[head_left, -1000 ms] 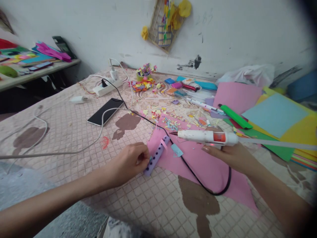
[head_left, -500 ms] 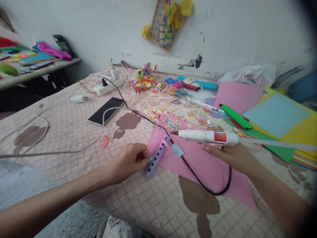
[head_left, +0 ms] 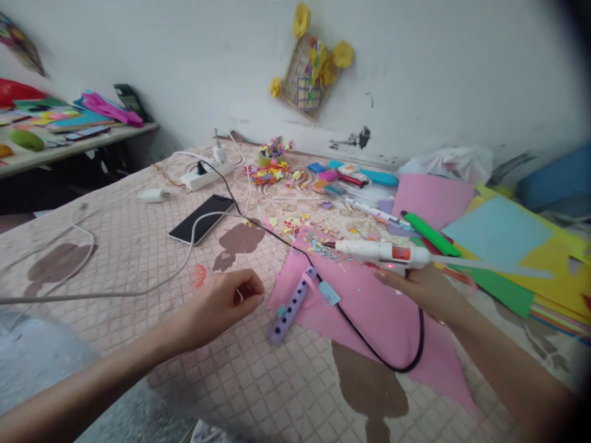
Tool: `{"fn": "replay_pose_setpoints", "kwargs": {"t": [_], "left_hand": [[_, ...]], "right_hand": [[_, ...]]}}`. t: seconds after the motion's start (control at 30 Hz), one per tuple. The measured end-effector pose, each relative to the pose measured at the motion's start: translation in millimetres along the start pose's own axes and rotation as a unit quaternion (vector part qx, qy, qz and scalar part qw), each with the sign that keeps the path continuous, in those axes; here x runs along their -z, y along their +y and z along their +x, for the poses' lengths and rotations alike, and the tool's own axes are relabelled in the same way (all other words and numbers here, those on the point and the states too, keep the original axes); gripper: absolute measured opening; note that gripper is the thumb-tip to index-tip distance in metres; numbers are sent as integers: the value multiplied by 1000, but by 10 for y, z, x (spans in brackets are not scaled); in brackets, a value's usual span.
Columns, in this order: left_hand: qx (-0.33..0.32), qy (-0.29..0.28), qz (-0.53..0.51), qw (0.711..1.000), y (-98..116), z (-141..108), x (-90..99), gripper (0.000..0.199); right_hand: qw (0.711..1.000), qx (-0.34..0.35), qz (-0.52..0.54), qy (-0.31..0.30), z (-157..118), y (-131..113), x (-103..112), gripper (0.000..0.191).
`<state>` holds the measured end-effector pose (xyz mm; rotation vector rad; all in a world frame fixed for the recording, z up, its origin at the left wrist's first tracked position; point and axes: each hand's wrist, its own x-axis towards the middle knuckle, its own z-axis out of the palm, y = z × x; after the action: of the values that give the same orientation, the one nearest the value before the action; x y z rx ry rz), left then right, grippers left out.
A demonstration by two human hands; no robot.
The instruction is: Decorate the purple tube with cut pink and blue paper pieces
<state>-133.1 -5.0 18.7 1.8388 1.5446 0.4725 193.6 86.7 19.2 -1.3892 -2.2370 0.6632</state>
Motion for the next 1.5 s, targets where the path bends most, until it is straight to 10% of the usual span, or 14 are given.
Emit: {"fn": "replay_pose_setpoints", "kwargs": {"t": [0.27,0.63,1.17,1.5], "left_hand": [[-1,28,-37,999,-46,-26,-42,17],[-30,52,-65,996,-200,107,-96,15],[-31,48,-62,996,-187,83,-64,18],[-62,80,-46,994,-84,47,-27,17]], "right_hand": [[999,40,-25,14,924,-17,130,32],[992,114,-40,23,1944,149,-363,32],[975,95,66,191,1156,64,-284,21],[928,-53,368,14,-69,-318,-418,17]]}}
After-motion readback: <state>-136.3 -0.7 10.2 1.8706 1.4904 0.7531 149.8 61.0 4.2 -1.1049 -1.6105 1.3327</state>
